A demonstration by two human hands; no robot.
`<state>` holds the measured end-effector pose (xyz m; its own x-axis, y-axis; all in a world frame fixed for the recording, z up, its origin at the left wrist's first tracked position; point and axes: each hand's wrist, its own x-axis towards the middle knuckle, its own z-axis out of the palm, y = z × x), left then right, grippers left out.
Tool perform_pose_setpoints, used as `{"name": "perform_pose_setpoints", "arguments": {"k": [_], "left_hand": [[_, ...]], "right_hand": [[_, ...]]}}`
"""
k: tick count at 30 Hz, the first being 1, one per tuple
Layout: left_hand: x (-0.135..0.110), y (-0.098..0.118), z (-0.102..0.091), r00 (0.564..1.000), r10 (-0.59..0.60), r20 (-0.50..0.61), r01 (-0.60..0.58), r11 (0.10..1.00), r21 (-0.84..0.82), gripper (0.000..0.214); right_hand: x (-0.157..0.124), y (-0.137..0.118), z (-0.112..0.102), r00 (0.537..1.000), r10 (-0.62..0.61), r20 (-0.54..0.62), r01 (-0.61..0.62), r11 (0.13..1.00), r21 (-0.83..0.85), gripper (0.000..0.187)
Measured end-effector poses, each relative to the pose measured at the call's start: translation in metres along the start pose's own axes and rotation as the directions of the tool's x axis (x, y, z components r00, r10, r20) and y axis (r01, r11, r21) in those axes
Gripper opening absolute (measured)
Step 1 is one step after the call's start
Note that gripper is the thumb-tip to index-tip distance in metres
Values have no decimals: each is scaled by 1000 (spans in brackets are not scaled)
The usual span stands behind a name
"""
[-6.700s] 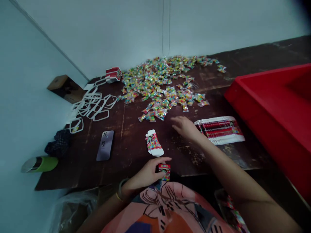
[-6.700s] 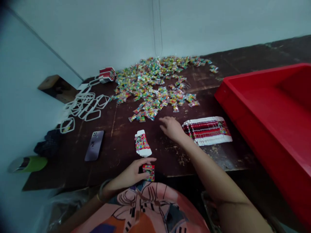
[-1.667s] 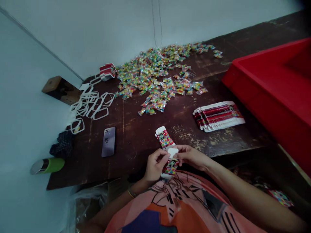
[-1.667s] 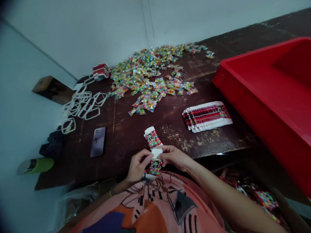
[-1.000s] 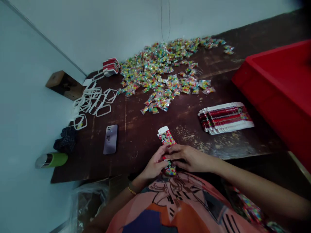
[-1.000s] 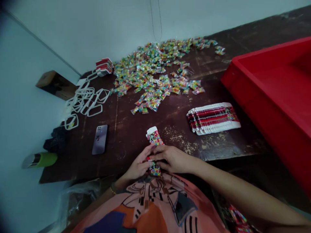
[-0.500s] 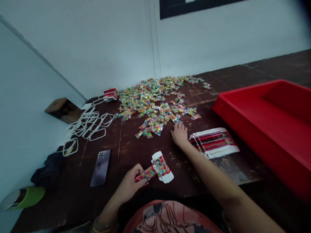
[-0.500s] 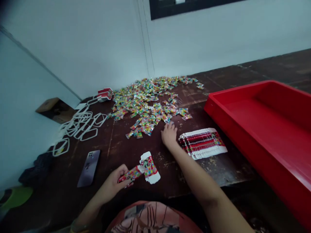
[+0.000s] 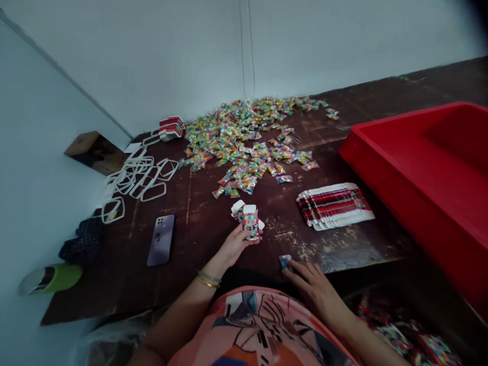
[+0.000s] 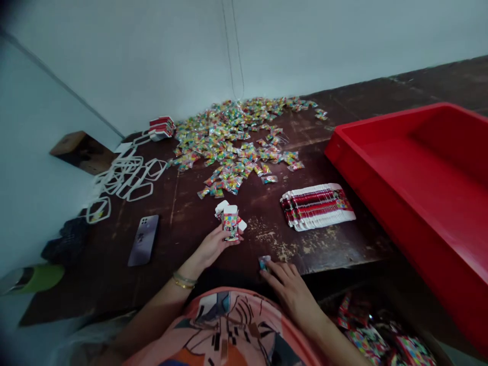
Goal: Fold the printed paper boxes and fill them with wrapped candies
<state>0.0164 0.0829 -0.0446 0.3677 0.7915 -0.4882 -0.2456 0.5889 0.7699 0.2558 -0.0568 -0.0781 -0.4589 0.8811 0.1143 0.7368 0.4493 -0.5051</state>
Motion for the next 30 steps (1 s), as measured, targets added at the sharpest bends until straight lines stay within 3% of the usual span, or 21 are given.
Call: {"name": "perform_pose_setpoints", "arguments": {"k": [2, 5, 8, 10, 12, 16, 18, 19, 20, 22, 24, 25, 26, 28, 29, 30], "left_hand": [[-8, 1, 3, 998, -35, 53, 31, 996, 80, 36], [-25, -6, 12, 986, -112, 122, 83, 973, 215, 38], [-40, -13, 25, 974, -163, 156, 112, 950, 293, 44], [-48, -14, 31, 971, -167, 171, 114, 952, 285, 48], [-53, -12, 34, 973, -146, 177, 101, 966, 240, 52], [-57, -10, 28, 980, -108, 165, 67, 970, 234, 56], [-56, -11, 23, 979, -110, 169, 59, 958, 281, 52], [-55, -13, 22, 979, -111, 171, 58, 956, 287, 49], [-54, -15, 20, 979, -112, 167, 63, 959, 277, 47], [-52, -18, 20, 983, -125, 136, 88, 964, 251, 54], [-49, -20, 21, 982, -150, 112, 119, 962, 246, 59], [-48, -20, 22, 980, -163, 116, 129, 958, 256, 56], [-48, -19, 23, 977, -167, 131, 126, 954, 271, 50], [-46, -16, 25, 974, -148, 172, 88, 946, 313, 40], [-45, -14, 26, 973, -136, 187, 65, 938, 341, 38], [-43, -12, 27, 975, -122, 185, 47, 929, 368, 36]], "right_hand": [[3, -6, -6, 996, 70, -53, -57, 975, 217, 33], [34, -18, -21, 956, 249, -156, -144, 861, 488, 19], [78, -20, -40, 901, 319, -296, -131, 847, 514, 12], [100, -17, -51, 882, 299, -365, -119, 889, 442, 12], [112, -15, -60, 906, 214, -365, -74, 929, 362, 11], [111, -16, -65, 975, -42, -218, 109, 946, 305, 11], [104, -17, -59, 975, 23, -223, 76, 901, 428, 15], [99, -18, -53, 963, 138, -230, 13, 834, 552, 15], [95, -19, -47, 943, 273, -191, -64, 711, 700, 16], [88, -21, -31, 886, 461, 44, -207, 310, 928, 19], [84, -23, -17, 843, 445, 302, -298, -81, 951, 24], [84, -23, -13, 830, 411, 376, -319, -203, 926, 26], [84, -23, -10, 821, 393, 414, -325, -274, 905, 28], [87, -24, -12, 822, 373, 430, -345, -274, 898, 28], [89, -24, -17, 835, 367, 410, -359, -201, 911, 25], [91, -25, -22, 858, 369, 357, -355, -74, 932, 19]]}}
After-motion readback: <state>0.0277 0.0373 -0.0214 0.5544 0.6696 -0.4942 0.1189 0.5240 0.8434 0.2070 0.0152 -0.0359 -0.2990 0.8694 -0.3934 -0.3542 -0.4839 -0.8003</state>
